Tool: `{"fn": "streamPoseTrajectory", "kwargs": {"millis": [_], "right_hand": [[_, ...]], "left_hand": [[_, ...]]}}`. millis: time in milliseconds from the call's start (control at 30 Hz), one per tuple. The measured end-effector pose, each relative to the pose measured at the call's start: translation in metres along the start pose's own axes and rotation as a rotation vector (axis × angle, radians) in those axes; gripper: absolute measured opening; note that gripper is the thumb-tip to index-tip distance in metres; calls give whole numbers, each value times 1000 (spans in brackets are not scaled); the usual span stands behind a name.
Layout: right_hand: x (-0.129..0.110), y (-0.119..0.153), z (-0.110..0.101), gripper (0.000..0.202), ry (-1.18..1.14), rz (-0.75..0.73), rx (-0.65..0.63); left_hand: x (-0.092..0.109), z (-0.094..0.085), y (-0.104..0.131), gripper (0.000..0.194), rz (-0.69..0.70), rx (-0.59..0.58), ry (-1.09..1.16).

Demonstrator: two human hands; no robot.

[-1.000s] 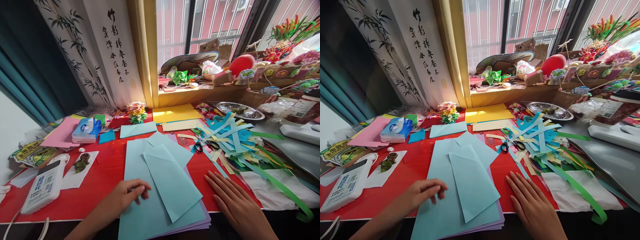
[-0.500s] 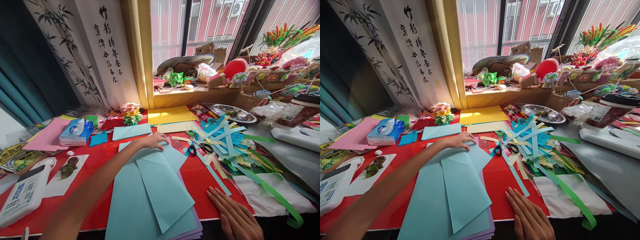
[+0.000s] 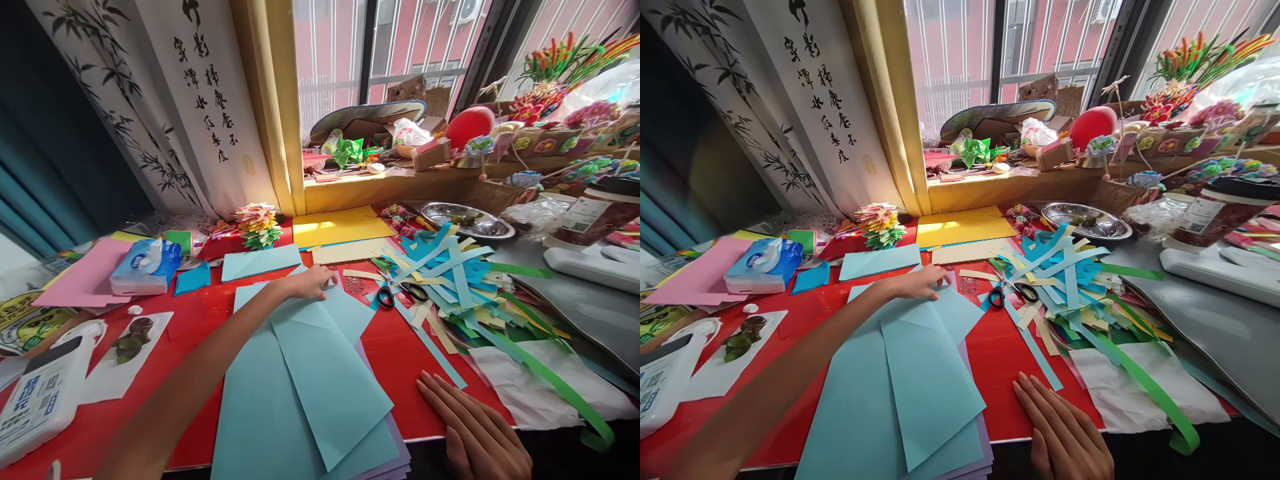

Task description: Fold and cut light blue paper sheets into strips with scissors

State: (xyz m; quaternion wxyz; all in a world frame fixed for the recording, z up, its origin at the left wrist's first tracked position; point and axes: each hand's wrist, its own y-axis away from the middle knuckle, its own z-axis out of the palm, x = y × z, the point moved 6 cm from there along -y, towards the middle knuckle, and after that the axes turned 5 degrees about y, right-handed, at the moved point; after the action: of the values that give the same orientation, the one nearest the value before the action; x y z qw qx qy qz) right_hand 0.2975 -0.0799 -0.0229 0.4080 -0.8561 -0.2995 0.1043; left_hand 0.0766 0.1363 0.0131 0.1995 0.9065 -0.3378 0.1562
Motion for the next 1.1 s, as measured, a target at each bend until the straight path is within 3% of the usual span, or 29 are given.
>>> {"fn": "streamPoseTrajectory", "kwargs": {"millis": [233,433,700,933,1100], "right_hand": [[1,3,3,51,7,8,-41],[3,8,5,52,18,-26,-114],[4,9,5,51,8,-1,-81],[3,10,6,51,5,-2,-111],[5,11,6,52,8,-6,-97]], "left_hand": [[6,0,-16,29,-13,-119,-121],[8,2,-27,48,-61,-178,-176],[11,0,-26,51,-97,-295,-190],[18,-3,-26,43,-96,-239,-269],[30,-3,-23,23,-35,-159,-329]]}}
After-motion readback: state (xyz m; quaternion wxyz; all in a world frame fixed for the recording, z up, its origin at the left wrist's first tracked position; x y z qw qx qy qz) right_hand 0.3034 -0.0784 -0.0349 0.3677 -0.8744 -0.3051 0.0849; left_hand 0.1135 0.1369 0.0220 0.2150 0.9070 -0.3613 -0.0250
